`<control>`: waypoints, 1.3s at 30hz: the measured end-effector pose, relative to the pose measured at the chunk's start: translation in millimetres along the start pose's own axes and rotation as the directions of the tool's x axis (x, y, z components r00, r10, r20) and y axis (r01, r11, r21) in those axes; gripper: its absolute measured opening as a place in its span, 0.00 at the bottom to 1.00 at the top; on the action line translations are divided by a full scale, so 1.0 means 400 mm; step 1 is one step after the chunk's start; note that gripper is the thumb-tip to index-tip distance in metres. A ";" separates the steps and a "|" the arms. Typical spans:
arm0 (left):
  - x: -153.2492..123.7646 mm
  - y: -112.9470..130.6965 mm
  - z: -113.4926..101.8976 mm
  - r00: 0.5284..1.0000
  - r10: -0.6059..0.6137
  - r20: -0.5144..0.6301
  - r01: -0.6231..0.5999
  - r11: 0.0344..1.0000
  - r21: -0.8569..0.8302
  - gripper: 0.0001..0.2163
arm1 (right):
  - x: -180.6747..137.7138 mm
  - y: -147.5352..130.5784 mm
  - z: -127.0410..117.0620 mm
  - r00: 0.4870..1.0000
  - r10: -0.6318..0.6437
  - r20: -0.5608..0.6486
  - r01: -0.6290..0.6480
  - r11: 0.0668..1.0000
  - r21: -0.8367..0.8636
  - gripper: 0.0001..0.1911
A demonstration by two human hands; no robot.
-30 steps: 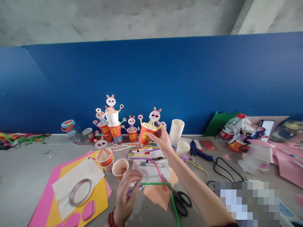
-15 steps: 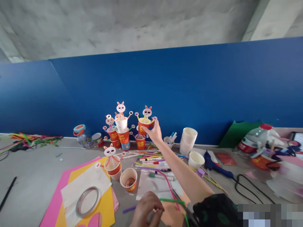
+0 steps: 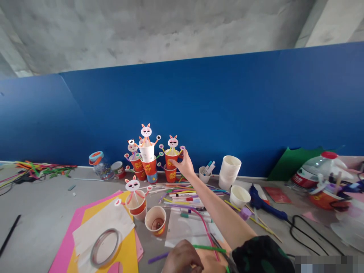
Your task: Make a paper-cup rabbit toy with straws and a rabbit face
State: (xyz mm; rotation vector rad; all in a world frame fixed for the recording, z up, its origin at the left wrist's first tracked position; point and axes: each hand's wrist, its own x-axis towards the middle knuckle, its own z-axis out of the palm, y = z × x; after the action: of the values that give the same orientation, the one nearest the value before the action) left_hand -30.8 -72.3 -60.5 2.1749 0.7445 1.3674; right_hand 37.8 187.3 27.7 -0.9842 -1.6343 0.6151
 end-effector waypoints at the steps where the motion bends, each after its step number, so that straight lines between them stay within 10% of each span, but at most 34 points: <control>1: -0.001 -0.003 0.000 1.000 0.003 0.014 -0.003 1.000 0.009 0.10 | -0.002 0.000 0.001 1.000 -0.003 0.007 0.003 1.000 0.004 0.41; 39: -0.002 -0.003 0.002 1.000 0.005 0.015 -0.005 1.000 -0.002 0.09 | -0.046 -0.005 -0.022 0.999 0.014 0.043 -0.013 1.000 -0.026 0.42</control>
State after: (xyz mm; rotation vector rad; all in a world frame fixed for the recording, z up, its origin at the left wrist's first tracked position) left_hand -30.7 -71.8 -62.1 2.1842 0.7324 1.3520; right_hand 46.8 170.0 22.1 -1.0080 -1.6783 0.6291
